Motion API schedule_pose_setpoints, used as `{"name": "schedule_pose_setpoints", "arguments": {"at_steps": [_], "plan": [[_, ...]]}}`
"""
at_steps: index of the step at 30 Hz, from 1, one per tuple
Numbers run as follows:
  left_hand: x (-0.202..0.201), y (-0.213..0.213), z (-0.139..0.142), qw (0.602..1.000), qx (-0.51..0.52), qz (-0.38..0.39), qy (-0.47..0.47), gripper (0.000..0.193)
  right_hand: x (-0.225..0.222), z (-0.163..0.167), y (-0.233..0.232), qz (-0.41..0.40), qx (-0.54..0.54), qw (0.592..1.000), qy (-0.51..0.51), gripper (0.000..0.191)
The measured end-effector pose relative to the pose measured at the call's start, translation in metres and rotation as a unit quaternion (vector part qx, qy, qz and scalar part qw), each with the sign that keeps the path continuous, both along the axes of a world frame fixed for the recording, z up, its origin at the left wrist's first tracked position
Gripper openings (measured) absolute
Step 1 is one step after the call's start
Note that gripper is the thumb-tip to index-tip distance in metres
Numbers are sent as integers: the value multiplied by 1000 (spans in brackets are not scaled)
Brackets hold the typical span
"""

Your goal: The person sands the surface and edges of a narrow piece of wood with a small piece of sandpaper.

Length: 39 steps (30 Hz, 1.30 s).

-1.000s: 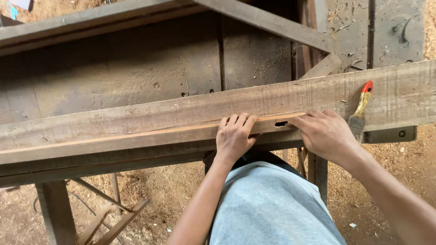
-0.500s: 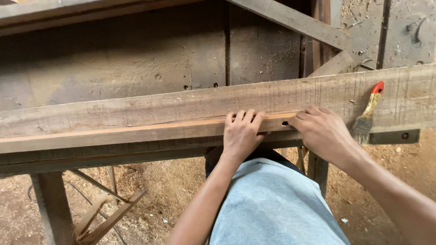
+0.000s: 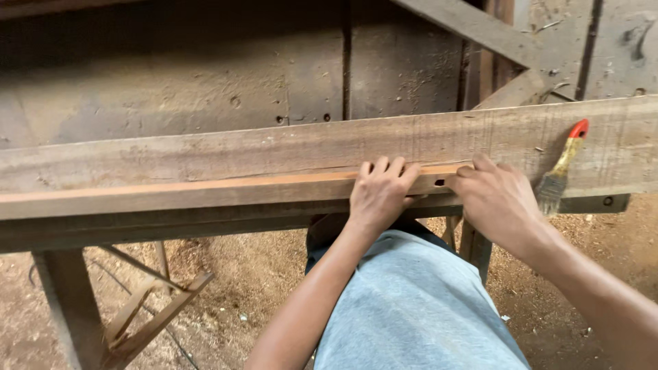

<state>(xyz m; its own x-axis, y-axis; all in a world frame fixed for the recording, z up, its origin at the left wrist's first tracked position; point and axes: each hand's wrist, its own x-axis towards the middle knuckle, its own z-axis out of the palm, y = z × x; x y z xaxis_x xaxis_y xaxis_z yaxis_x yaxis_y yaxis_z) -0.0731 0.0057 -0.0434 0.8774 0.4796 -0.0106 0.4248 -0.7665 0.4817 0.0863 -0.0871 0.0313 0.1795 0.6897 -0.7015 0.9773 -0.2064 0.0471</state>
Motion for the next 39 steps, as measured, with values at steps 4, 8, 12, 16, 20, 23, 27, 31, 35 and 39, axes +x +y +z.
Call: {"name": "schedule_pose_setpoints", "arguments": {"at_steps": [4, 8, 12, 16, 20, 23, 27, 31, 35, 39], "plan": [[-2, 1, 1, 999, -23, 3, -27, 56, 1, 1, 1, 0, 88, 995, 40, 33], [-4, 1, 0, 1000, 3, 7, -27, 63, 2, 1, 2, -13, 40, 999, 14, 34], [-3, -1, -3, 999, 23, 8, -21, 48, 3, -3, 1, -26, 16, 999, 24, 33], [-2, -2, -3, 1000, -18, 7, -22, 55, 3, -6, 0, 21, 28, 999, -11, 37], [-2, -1, -1, 999, -21, 1, -32, 53, 1, -5, 3, -27, 19, 999, 25, 32], [-1, -1, 1, 1000, 4, 0, -11, 56, -2, 1, 9, -10, -34, 999, 1, 28], [-1, -1, 1, 999, -23, 7, -37, 53, -4, 13, 16, 21, -50, 998, -33, 22], [-2, -1, 1, 1000, -3, 3, -19, 56, -4, 17, 18, -23, 3, 1000, 13, 24], [-2, -3, 0, 999, -22, 10, -39, 52, -1, 9, 17, 23, -88, 996, -28, 23], [-3, -3, -2, 1000, -2, 2, -23, 54, 1, 0, 16, -14, -63, 997, -30, 24]]}}
